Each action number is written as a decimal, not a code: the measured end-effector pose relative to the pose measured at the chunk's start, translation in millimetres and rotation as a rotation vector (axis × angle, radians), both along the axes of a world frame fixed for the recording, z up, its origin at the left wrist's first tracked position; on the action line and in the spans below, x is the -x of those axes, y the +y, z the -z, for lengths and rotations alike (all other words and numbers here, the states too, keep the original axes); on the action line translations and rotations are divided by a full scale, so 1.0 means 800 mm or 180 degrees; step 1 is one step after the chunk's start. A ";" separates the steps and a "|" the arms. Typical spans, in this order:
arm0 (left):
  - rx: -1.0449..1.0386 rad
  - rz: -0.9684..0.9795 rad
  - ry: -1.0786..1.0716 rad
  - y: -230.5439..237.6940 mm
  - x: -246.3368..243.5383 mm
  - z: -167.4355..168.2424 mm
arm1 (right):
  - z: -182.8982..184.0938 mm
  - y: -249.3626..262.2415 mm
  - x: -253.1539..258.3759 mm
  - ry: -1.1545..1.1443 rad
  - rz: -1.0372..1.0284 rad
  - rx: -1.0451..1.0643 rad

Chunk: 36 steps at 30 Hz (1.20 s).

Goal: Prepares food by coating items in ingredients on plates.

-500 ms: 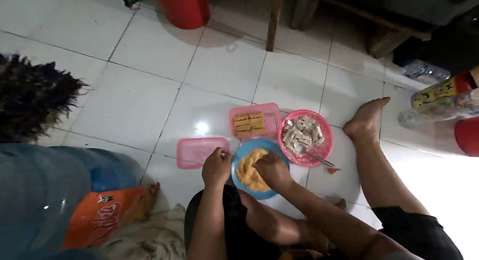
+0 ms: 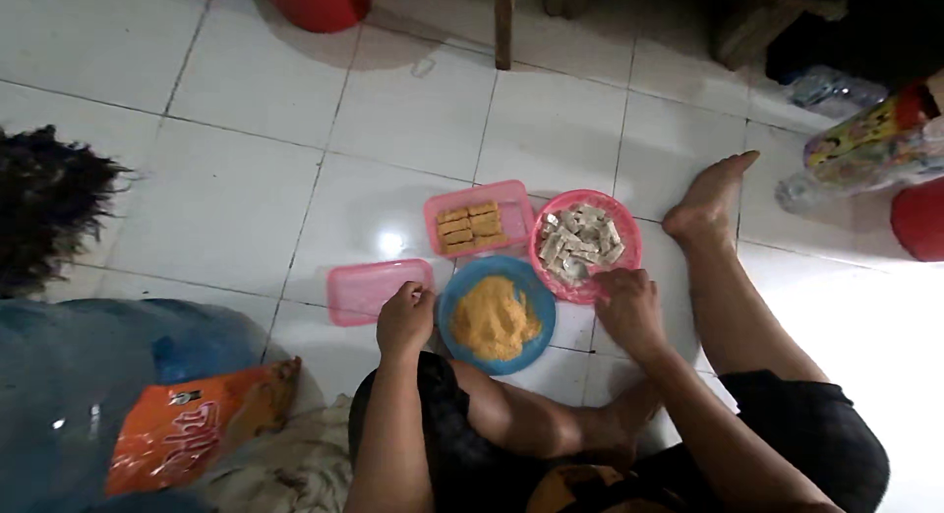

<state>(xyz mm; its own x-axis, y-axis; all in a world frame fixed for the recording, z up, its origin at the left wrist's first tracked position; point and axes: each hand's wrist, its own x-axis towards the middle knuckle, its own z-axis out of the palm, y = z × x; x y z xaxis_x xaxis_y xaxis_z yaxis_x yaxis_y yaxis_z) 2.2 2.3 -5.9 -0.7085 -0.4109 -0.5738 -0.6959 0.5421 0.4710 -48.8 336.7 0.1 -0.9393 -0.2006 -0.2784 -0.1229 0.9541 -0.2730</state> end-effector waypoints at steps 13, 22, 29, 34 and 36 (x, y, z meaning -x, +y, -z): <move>0.0043 -0.0010 -0.0018 0.002 -0.002 0.003 | 0.036 0.065 0.029 -0.0931 0.2373 0.2767; 0.0027 0.0005 -0.0042 0.001 -0.001 0.006 | 0.006 0.078 0.009 0.1395 0.0478 0.0976; -0.1142 -0.0496 0.0650 0.061 -0.004 -0.029 | 0.009 0.096 0.018 0.1250 0.0415 0.0727; -0.3223 -0.0564 -0.0753 0.228 -0.003 -0.017 | -0.005 0.106 0.027 0.1163 0.0623 0.0604; -0.3429 -0.0872 -0.0974 0.260 0.006 0.004 | -0.001 0.109 0.032 0.1144 0.0515 0.0623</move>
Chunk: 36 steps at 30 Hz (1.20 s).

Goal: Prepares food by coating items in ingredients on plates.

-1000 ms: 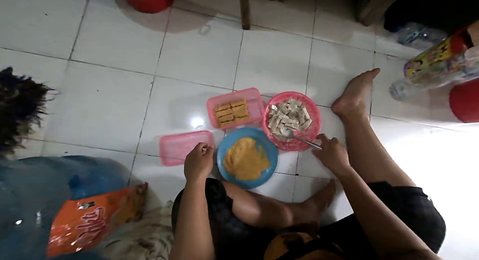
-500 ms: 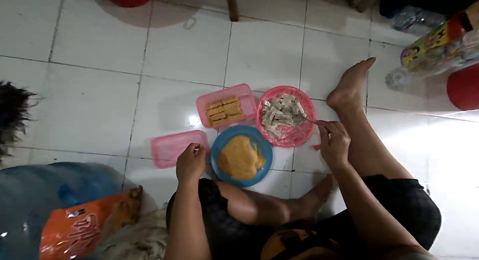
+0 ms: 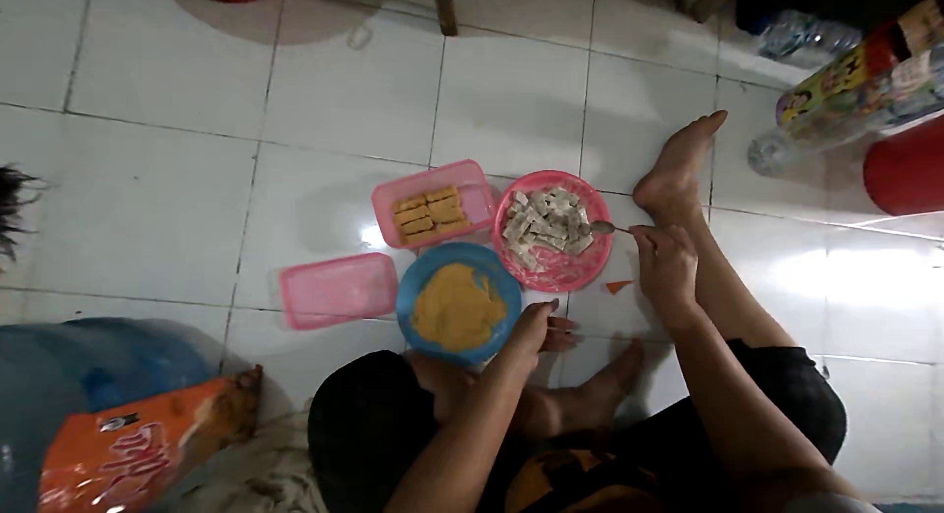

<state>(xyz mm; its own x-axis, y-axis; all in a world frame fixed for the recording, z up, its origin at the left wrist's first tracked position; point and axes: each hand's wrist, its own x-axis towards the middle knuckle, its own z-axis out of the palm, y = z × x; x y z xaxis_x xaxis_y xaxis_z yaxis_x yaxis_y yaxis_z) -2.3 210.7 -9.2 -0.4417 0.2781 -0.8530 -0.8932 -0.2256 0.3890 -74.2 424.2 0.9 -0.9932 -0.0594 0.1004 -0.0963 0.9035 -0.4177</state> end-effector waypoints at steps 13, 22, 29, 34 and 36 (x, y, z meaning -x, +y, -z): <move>0.0401 -0.0303 0.0232 0.021 0.015 0.062 | 0.015 -0.016 -0.044 0.0078 0.0019 0.0200; 0.0300 -0.0314 0.0365 0.020 0.012 0.062 | 0.018 -0.026 -0.048 -0.1038 0.0995 0.1092; 0.0284 -0.0331 0.0370 0.020 0.011 0.058 | 0.053 -0.038 -0.027 -0.1666 0.1785 0.2712; 0.0252 -0.0307 0.0489 0.019 0.008 0.061 | 0.044 -0.042 -0.037 -0.0550 0.0854 0.1738; 0.0258 -0.0316 0.0428 0.020 0.009 0.061 | 0.050 -0.042 -0.045 0.0012 0.0196 0.1138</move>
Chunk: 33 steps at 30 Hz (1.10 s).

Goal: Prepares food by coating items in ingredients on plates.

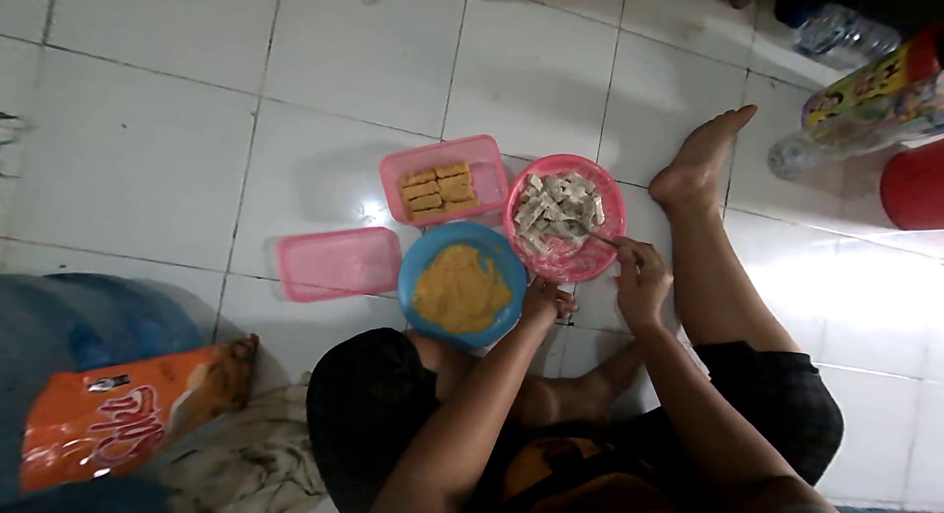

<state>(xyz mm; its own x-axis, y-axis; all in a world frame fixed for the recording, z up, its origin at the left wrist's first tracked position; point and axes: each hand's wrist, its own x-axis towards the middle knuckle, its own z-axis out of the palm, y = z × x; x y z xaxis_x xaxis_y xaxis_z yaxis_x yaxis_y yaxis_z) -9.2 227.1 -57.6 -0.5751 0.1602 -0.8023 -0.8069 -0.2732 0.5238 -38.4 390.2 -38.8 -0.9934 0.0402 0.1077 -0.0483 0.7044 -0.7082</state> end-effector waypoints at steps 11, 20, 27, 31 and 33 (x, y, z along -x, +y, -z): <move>0.0097 0.0083 -0.0148 0.001 0.007 -0.003 | -0.004 -0.002 -0.018 0.0710 -0.0850 -0.0719; 0.0153 0.0114 -0.0177 0.002 0.006 -0.006 | -0.018 -0.004 -0.007 0.0385 -0.0727 -0.0797; 0.0047 -0.0274 -0.0254 0.005 0.003 -0.003 | -0.032 0.007 -0.002 -0.0219 0.0159 -0.0882; -0.0018 -0.0373 -0.0200 0.005 0.001 0.001 | -0.016 -0.007 -0.003 -0.0830 0.0571 0.0051; -0.0065 -0.0419 -0.0160 0.004 0.001 0.002 | 0.007 -0.017 0.001 -0.1051 0.0777 0.0720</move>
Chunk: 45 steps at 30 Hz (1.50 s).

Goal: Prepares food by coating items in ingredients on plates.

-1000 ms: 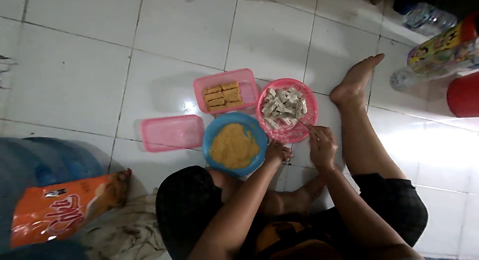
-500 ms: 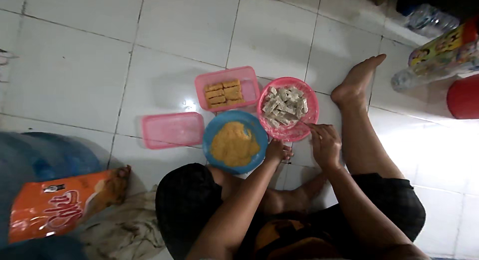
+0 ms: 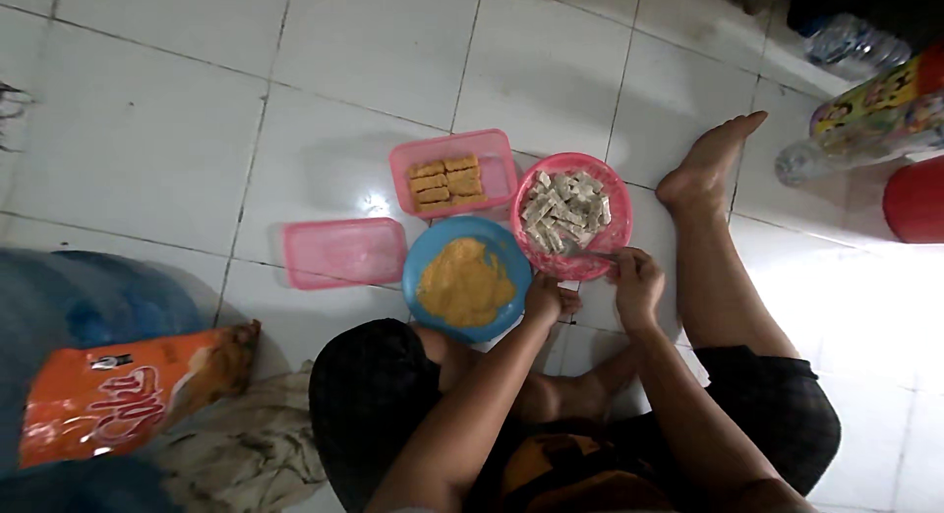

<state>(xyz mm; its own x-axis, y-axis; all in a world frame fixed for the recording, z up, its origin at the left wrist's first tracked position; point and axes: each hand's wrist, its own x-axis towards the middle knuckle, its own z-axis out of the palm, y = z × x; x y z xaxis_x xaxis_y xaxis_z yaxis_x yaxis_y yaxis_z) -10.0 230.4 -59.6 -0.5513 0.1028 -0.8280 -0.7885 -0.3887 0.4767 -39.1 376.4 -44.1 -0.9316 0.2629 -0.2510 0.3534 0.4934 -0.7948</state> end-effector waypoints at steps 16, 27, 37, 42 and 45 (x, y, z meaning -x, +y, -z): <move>-0.0070 0.0064 -0.0082 0.000 0.000 -0.005 | 0.004 0.020 -0.016 0.1890 -0.1425 -0.1244; -0.0061 0.0113 -0.0081 0.002 0.000 -0.003 | -0.011 0.025 -0.026 0.1605 -0.1350 -0.1344; -0.0117 0.0053 -0.0007 0.001 -0.002 -0.004 | -0.006 0.029 -0.008 0.1238 -0.1105 -0.1045; -0.0054 0.0124 0.0026 -0.001 -0.003 -0.001 | 0.006 0.019 -0.007 0.0168 -0.0453 0.0034; -0.0049 0.0166 0.0040 -0.001 -0.003 -0.002 | 0.010 0.020 0.004 -0.0369 -0.0015 0.0794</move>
